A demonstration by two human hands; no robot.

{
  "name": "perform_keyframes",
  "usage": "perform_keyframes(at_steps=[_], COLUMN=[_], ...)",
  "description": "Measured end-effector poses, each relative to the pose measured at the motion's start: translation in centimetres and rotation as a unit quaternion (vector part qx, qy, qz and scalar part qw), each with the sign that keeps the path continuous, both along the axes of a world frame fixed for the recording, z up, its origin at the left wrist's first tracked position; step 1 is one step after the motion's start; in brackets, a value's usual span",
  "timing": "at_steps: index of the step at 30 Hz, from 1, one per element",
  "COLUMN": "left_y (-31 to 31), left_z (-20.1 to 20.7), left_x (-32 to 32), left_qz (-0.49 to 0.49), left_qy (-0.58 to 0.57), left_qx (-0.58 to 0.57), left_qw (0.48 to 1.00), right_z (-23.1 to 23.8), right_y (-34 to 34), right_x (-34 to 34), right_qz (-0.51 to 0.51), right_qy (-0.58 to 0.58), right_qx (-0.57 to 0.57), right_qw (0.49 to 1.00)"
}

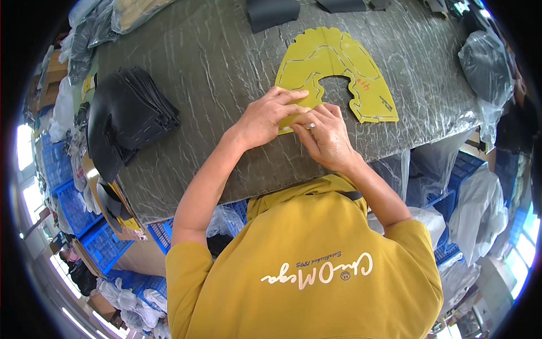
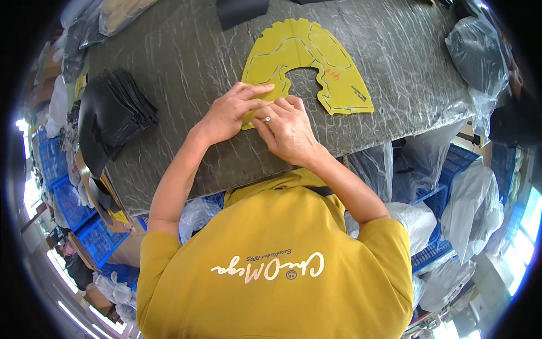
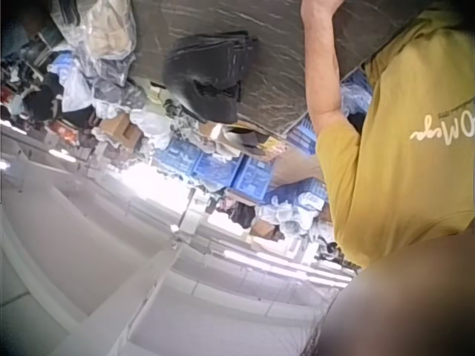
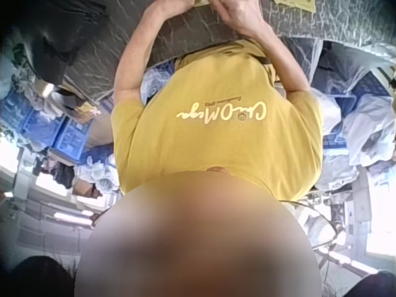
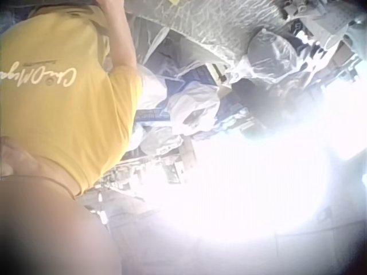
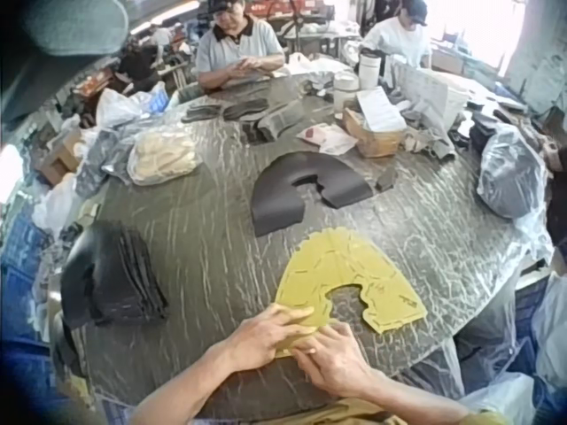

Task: Trace a shoe pattern onto pieces of black leather material using a stencil and a marking pen.

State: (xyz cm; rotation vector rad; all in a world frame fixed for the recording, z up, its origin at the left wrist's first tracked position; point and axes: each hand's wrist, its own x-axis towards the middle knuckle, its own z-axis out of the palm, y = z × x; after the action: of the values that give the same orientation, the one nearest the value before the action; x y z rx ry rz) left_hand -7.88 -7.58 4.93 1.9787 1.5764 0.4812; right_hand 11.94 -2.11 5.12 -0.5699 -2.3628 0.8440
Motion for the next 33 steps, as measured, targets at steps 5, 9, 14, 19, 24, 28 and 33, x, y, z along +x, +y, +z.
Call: perform_keyframes(at_steps=[5, 9, 14, 19, 24, 28, 33], left_y=[-0.1, -0.2, -0.2, -0.2, -0.3, -0.3, -0.3], left_z=[-0.1, -0.3, -0.2, 0.0, 0.1, 0.1, 0.3], left_x=[0.2, 0.3, 0.5, 0.8, 1.1, 1.2, 1.4], left_qz=[0.002, 0.002, 0.009, 0.015, 0.022, 0.024, 0.026], left_qy=[0.015, 0.022, 0.029, 0.035, 0.028, 0.038, 0.044], left_qx=[0.005, 0.026, 0.026, 0.017, 0.01, 0.01, 0.009], left_qw=[1.0, 0.999, 0.999, 0.999, 0.999, 0.999, 0.999], right_z=[0.1, 1.0, 1.0, 0.7, 1.3, 0.7, 1.2], right_y=[0.1, 1.0, 1.6, 1.4, 1.8, 2.3, 2.2], right_x=[-0.1, 1.2, 2.4, 2.5, 3.4, 4.3, 4.5], right_qz=[0.007, -0.016, -0.059, -0.036, -0.057, -0.074, -0.091], right_qy=[0.022, -0.037, -0.043, -0.034, -0.05, -0.057, -0.07], right_qx=[0.018, 0.035, 0.047, 0.04, 0.056, 0.05, 0.053], right_qw=[1.0, 0.999, 0.996, 0.998, 0.996, 0.994, 0.992])
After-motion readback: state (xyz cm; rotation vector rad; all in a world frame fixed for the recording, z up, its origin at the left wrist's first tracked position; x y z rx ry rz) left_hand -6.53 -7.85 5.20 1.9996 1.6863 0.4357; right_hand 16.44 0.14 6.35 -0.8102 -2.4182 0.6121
